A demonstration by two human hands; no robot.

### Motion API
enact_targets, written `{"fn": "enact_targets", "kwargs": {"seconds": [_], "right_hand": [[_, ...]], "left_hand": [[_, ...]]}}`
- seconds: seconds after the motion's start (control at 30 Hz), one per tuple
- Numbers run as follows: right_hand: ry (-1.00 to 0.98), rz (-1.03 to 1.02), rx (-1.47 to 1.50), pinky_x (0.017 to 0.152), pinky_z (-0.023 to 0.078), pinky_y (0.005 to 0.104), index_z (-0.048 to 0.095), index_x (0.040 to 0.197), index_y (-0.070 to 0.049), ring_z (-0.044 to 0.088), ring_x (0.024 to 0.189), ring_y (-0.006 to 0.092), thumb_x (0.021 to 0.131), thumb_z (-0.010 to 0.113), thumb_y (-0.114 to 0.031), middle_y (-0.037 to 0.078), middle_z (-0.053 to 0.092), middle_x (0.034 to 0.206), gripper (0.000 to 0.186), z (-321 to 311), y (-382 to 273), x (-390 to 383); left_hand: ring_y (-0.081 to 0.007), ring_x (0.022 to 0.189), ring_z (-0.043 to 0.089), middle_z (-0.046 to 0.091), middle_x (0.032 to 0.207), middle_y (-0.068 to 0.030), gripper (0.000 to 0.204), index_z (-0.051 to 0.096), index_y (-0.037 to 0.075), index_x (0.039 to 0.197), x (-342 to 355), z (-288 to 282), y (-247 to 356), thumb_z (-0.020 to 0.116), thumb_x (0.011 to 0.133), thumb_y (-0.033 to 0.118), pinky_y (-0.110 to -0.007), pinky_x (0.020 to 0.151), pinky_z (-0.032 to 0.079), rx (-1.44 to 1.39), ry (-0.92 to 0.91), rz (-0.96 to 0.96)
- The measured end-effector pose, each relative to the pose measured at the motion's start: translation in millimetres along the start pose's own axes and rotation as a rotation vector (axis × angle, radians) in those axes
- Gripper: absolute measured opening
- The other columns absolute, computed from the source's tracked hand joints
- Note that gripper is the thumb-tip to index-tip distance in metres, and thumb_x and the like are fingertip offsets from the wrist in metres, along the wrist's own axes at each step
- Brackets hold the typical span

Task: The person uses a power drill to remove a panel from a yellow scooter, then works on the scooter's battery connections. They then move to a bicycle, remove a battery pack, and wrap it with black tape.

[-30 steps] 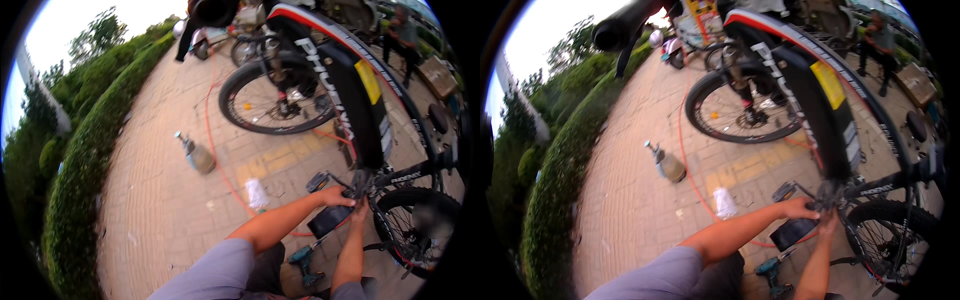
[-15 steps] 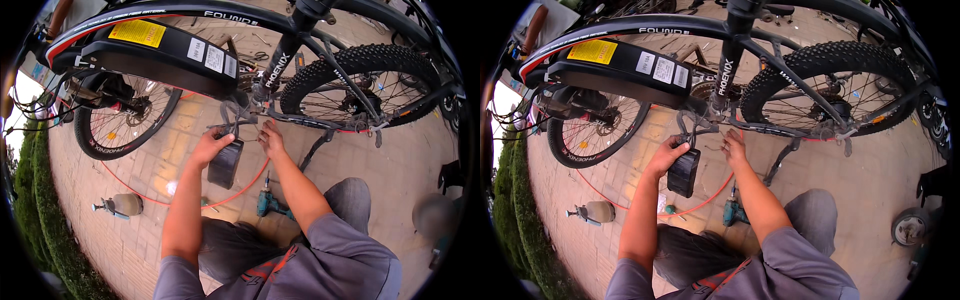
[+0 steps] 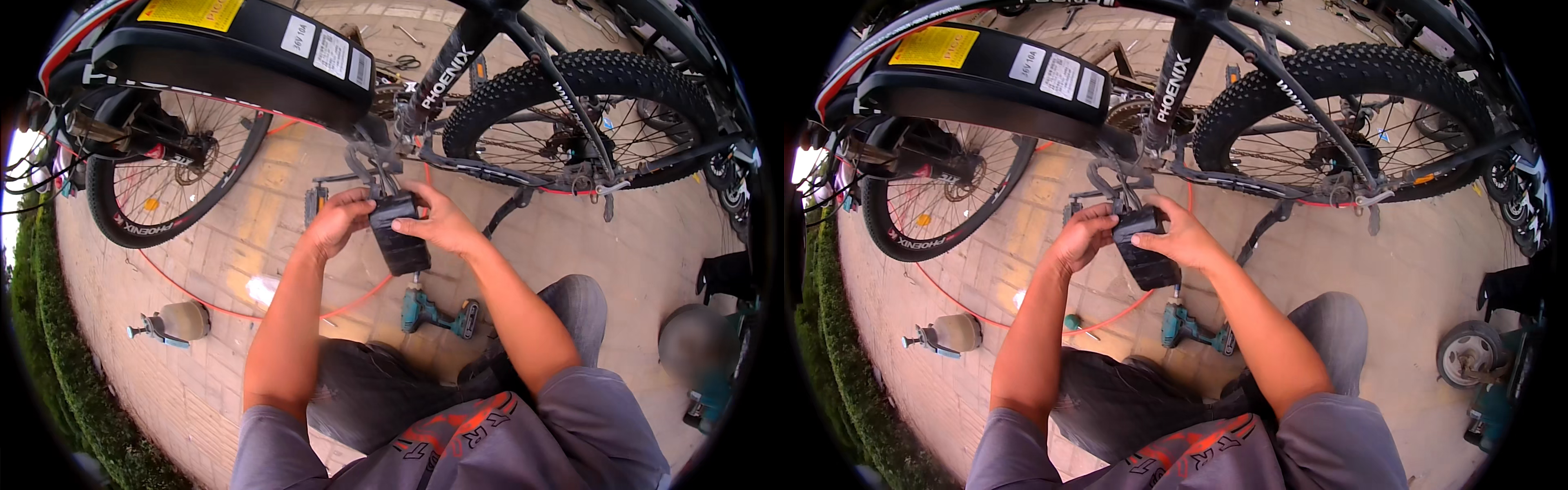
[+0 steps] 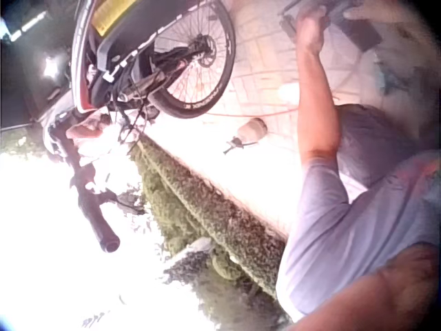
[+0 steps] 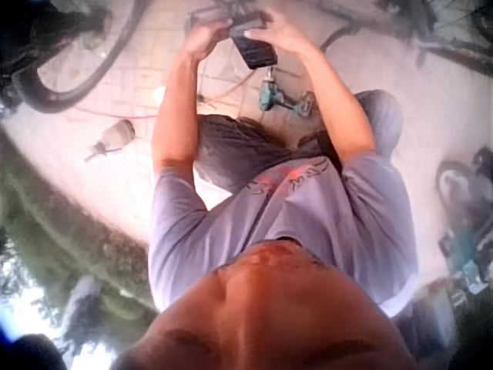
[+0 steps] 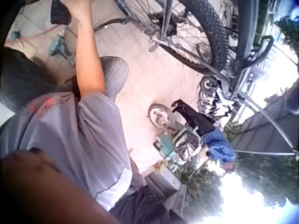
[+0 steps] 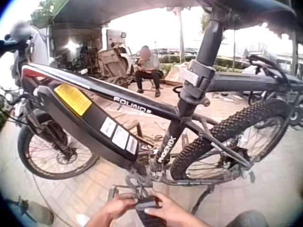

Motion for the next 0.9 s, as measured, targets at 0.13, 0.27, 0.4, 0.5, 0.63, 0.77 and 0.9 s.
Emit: {"fn": "enact_targets", "kwargs": {"seconds": [0.13, 0.27, 0.4, 0.5, 0.63, 0.77, 0.9], "right_hand": [[0.010, 0.032, -0.073, 0.098, 0.041, 0.0340, 0.036, 0.138, 0.002, 0.054, 0.113, 0.0228, 0.073, 0.080, -0.020, 0.017, 0.055, 0.122, 0.081, -14, -4, -3], [-0.095, 0.160, 0.139, 0.097, 0.042, 0.0319, 0.040, 0.135, 0.004, 0.055, 0.110, 0.0200, 0.075, 0.079, -0.019, 0.013, 0.057, 0.120, 0.075, -11, 7, -13], [-0.102, 0.183, 0.208, 0.096, 0.043, 0.0301, 0.043, 0.132, 0.004, 0.055, 0.108, 0.0175, 0.078, 0.078, -0.019, 0.011, 0.058, 0.117, 0.068, -3, 13, -17], [-0.107, 0.173, 0.253, 0.093, 0.045, 0.0292, 0.046, 0.129, 0.004, 0.057, 0.105, 0.0166, 0.079, 0.077, -0.021, 0.010, 0.060, 0.114, 0.063, 5, 17, -17], [-0.079, 0.293, 0.484, 0.082, 0.051, 0.0286, 0.050, 0.122, 0.004, 0.061, 0.094, 0.0156, 0.081, 0.075, -0.024, 0.010, 0.062, 0.106, 0.056, 2, 35, -22], [-0.068, 0.367, 0.608, 0.074, 0.054, 0.0290, 0.054, 0.113, 0.004, 0.063, 0.086, 0.0145, 0.083, 0.073, -0.026, 0.009, 0.064, 0.099, 0.047, 8, 27, -27], [0.078, 0.183, 0.463, 0.079, 0.052, 0.0281, 0.047, 0.118, 0.006, 0.062, 0.091, 0.0150, 0.080, 0.076, -0.020, 0.012, 0.061, 0.104, 0.054, 11, 15, -31]], "left_hand": [[-0.0191, 0.102, 0.058, 0.063, 0.108, -0.0083, 0.028, 0.058, 0.000, 0.116, 3, 3, 0, 0.053, 0.091, 0.014, -0.034, 0.095, 0.043, 0.004, 0.019, -0.009], [-0.0212, 0.096, 0.063, 0.064, 0.106, -0.0111, 0.027, 0.059, 0.000, 0.113, -3, 6, 4, 0.054, 0.093, 0.016, -0.033, 0.088, 0.049, -0.040, 0.011, 0.012], [-0.0187, 0.088, 0.065, 0.066, 0.097, -0.0090, 0.022, 0.061, 0.000, 0.104, -12, 6, 13, 0.055, 0.094, 0.019, -0.032, 0.080, 0.053, 0.120, 0.133, -0.008], [-0.0184, 0.083, 0.066, 0.066, 0.093, -0.0089, 0.022, 0.061, 0.001, 0.097, -14, -1, 13, 0.055, 0.095, 0.022, -0.032, 0.074, 0.054, 0.181, 0.222, 0.008], [-0.0206, 0.078, 0.067, 0.066, 0.092, -0.0103, 0.024, 0.060, 0.001, 0.097, -14, 4, 7, 0.054, 0.096, 0.024, -0.032, 0.069, 0.055, 0.048, 0.243, 0.016], [-0.0230, 0.082, 0.068, 0.065, 0.097, -0.0119, 0.026, 0.058, 0.001, 0.103, -11, 2, 2, 0.050, 0.098, 0.025, -0.035, 0.072, 0.056, 0.005, 0.193, 0.005], [-0.0261, 0.095, 0.065, 0.064, 0.106, -0.0142, 0.034, 0.050, 0.002, 0.118, -7, 2, -15, 0.048, 0.099, 0.029, -0.041, 0.084, 0.052, -0.194, 0.127, -0.045]]}}
Point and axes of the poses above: each hand's wrist, its own x-axis towards the middle knuckle, its own z-axis out of the palm, y = z × x, the point moved 9 cm from there along x, towards the middle knuckle
